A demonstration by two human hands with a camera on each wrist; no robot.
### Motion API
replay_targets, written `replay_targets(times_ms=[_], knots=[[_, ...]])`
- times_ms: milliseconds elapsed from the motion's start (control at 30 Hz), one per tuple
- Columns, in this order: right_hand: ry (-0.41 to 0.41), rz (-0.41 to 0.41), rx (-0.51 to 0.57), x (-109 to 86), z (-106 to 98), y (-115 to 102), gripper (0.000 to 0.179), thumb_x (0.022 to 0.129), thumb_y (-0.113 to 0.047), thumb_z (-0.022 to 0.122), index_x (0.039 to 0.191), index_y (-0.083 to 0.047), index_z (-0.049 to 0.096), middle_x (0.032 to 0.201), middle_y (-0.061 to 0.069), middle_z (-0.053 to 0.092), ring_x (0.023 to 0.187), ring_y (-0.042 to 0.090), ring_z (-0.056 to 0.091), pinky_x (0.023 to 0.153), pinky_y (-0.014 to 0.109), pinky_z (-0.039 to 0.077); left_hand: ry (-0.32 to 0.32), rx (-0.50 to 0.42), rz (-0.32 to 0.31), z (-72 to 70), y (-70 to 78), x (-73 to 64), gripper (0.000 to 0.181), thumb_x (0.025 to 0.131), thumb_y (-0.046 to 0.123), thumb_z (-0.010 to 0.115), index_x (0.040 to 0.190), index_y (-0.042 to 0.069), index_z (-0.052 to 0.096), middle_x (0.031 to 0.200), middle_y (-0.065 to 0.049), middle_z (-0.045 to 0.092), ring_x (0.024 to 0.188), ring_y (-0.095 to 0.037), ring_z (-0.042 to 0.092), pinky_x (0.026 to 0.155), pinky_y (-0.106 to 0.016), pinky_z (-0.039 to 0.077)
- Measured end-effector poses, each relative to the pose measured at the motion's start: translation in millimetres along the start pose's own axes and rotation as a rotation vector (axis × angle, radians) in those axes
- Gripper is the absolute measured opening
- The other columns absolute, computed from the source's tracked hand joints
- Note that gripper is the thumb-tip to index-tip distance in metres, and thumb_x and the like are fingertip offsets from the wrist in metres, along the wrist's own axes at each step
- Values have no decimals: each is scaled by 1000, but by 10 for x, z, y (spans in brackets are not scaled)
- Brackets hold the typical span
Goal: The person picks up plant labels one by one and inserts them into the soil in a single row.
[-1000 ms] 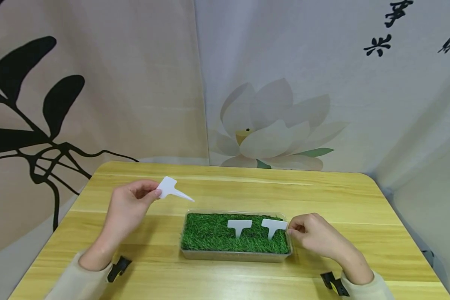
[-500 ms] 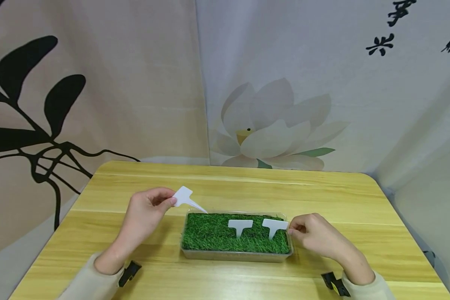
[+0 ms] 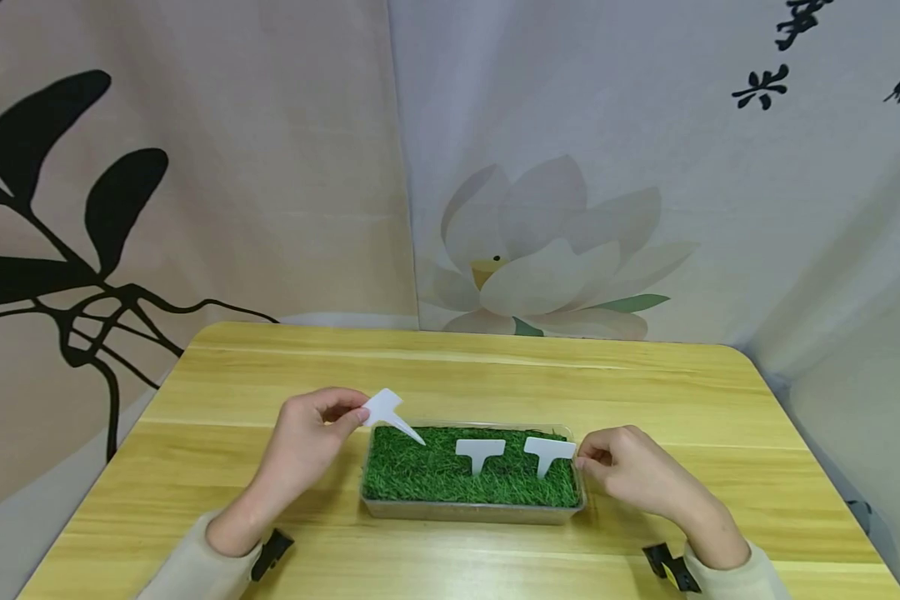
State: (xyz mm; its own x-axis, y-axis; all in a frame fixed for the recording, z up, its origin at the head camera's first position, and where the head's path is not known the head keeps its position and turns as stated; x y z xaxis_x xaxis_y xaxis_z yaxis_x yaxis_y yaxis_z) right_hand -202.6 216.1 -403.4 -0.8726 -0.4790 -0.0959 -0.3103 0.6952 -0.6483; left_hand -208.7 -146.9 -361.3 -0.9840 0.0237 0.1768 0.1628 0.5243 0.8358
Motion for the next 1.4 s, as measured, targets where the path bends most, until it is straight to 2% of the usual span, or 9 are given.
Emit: replay_targets(times_ms=[333, 567, 767, 900, 1100, 1400], knots=[[-7, 2, 9, -5, 6, -1, 18, 100, -8, 66, 89, -17, 76, 75, -9, 67, 64, 5, 55, 61, 26, 49, -35, -18, 25, 117, 11, -24, 9, 92, 1, 77, 100, 5, 80, 88, -6, 76, 80, -17, 67, 73, -28, 55], [-6, 2, 7, -4, 4, -4, 17, 100, -8, 66, 90, -16, 76, 76, -9, 67, 64, 5, 55, 61, 26, 49, -68, -31, 51, 184, 22, -47, 11, 93, -1, 76, 101, 5, 80, 89, -3, 76, 80, -22, 69, 74, -27, 55], [-9, 6, 8, -7, 2, -2, 18, 101, -8, 65, 89, -17, 76, 76, -8, 68, 64, 7, 56, 61, 26, 49, -94, -1, 82, 209, 41, -60, 15, 93, -3, 75, 101, 8, 80, 92, 0, 76, 81, -13, 67, 76, -28, 55], [-9, 4, 8, -4, 4, -5, 18, 101, -8, 65, 89, -17, 76, 75, -9, 67, 64, 7, 55, 61, 26, 49, -116, 11, 69, 233, 29, -71, 18, 93, -4, 74, 102, 10, 81, 97, 2, 77, 82, -11, 66, 78, -30, 55], [-8, -2, 6, -5, 3, -7, 19, 101, -8, 65, 89, -18, 76, 75, -9, 67, 64, 7, 55, 61, 26, 49, -128, 23, 101, 250, 72, -78, 18, 93, -5, 74, 102, 8, 81, 100, 2, 77, 80, -12, 64, 74, -29, 54], [-11, 3, 12, -3, 4, 1, 18, 101, -8, 65, 89, -18, 76, 76, -9, 68, 65, 6, 56, 61, 26, 49, -114, 34, 154, 252, 110, -92, 20, 91, -8, 74, 102, 7, 82, 98, 4, 77, 80, -15, 66, 71, -29, 56]])
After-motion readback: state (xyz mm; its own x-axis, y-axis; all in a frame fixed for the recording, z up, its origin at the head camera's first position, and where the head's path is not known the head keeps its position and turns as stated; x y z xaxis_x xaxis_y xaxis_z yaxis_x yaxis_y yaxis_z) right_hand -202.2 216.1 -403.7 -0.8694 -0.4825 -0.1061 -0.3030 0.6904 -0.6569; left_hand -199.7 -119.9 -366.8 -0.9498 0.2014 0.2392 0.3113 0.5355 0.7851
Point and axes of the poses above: each hand's wrist, its own x-axis towards the middle knuckle, its own z-axis out of the palm, y = z × x, the point moved 10 cm from there along x, towards the middle knuckle
